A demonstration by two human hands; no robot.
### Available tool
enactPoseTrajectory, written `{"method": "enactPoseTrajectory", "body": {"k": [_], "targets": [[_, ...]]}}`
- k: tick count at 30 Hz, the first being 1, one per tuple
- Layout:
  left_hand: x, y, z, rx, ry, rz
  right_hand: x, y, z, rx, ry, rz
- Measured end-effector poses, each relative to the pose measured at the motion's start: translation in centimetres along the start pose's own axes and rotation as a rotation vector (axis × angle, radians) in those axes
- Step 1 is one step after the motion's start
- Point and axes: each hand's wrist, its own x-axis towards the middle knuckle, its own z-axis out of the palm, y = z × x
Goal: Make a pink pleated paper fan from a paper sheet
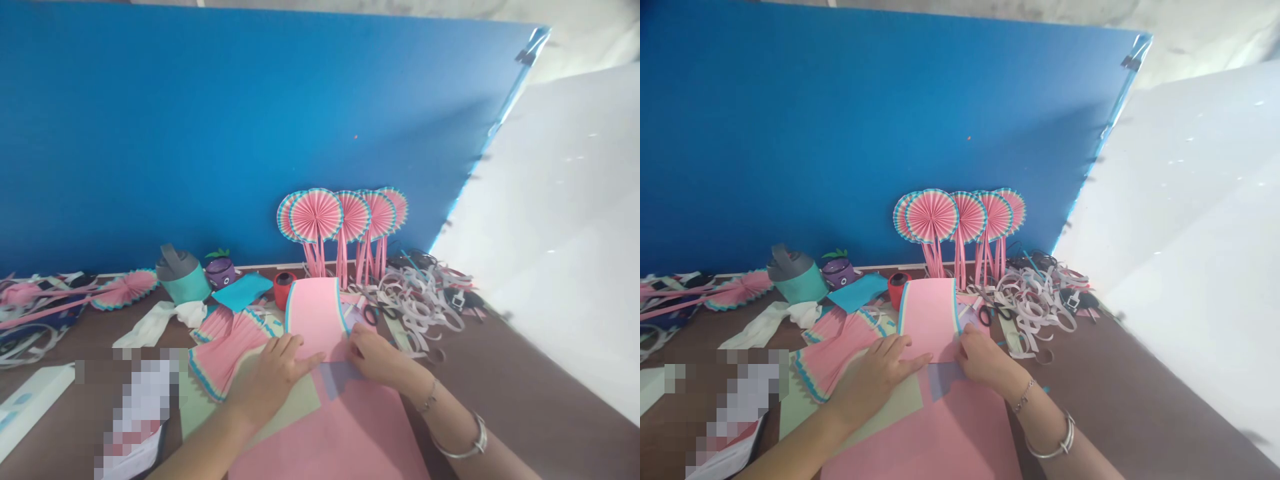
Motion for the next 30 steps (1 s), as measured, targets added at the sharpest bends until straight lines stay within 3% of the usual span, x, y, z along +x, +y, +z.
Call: {"method": "enactPoseTrajectory", "body": {"k": [7, 18, 30], "targets": [[0.2, 0.1, -0.7, -0.026, -0.022, 0.045, 0.0, 0.3, 0.1, 0.014, 0.009, 0.006], [-1.0, -0.1, -0.5, 0.028, -0.091, -0.133, -0.4, 0.2, -0.5, 0.068, 0.031, -0.011], [-1.4, 0.8, 0.1, 0.243, -0.133, -0.028, -0.2, 2.1, -1.4, 0.027, 0.009, 0.059]]}}
